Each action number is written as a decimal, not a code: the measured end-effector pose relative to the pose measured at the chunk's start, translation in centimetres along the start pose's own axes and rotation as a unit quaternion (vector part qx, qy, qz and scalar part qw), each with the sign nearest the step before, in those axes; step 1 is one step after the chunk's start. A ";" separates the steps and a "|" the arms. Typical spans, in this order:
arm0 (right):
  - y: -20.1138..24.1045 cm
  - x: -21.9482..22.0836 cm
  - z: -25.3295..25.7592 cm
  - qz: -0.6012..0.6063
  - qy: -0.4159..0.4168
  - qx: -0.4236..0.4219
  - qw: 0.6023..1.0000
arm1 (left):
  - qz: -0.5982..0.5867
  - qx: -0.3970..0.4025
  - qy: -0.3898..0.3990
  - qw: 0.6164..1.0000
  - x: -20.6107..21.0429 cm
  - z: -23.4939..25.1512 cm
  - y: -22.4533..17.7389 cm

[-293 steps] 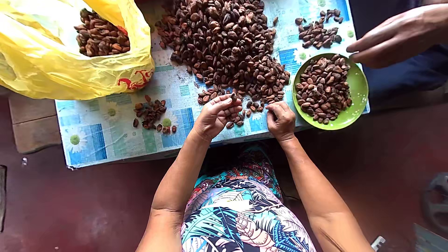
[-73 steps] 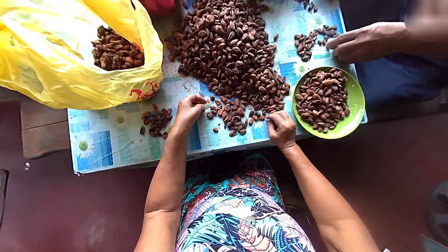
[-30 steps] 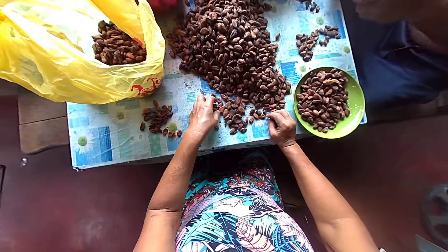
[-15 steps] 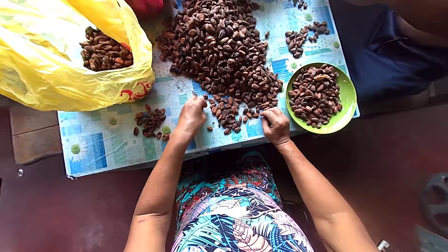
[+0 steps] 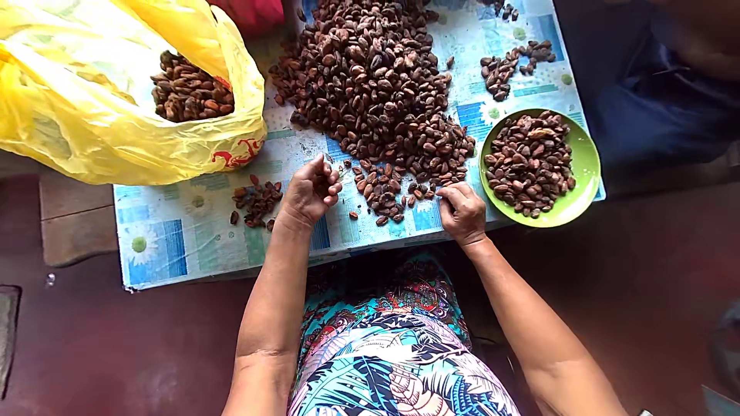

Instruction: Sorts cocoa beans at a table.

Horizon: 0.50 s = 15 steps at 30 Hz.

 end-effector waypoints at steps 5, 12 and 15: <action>-0.1 0.0 0.0 -0.003 -0.002 -0.004 1.000 | 0.244 0.107 -0.065 0.962 0.6 1.1 -0.3; -0.1 0.1 -0.1 -0.009 -0.006 -0.008 1.000 | 0.687 0.231 -0.061 0.686 2.4 2.7 -1.2; 0.0 0.1 -0.1 -0.010 -0.007 -0.007 1.000 | 0.762 0.180 -0.075 0.618 3.9 2.9 -1.6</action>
Point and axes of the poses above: each hand's wrist, its own z-axis towards the middle knuckle, its own x-axis out of the palm, y = z × x, the point moved 2 cm from there along z, towards the middle knuckle, and after that the axes turned 8 degrees about -x, right-handed, at the moved point
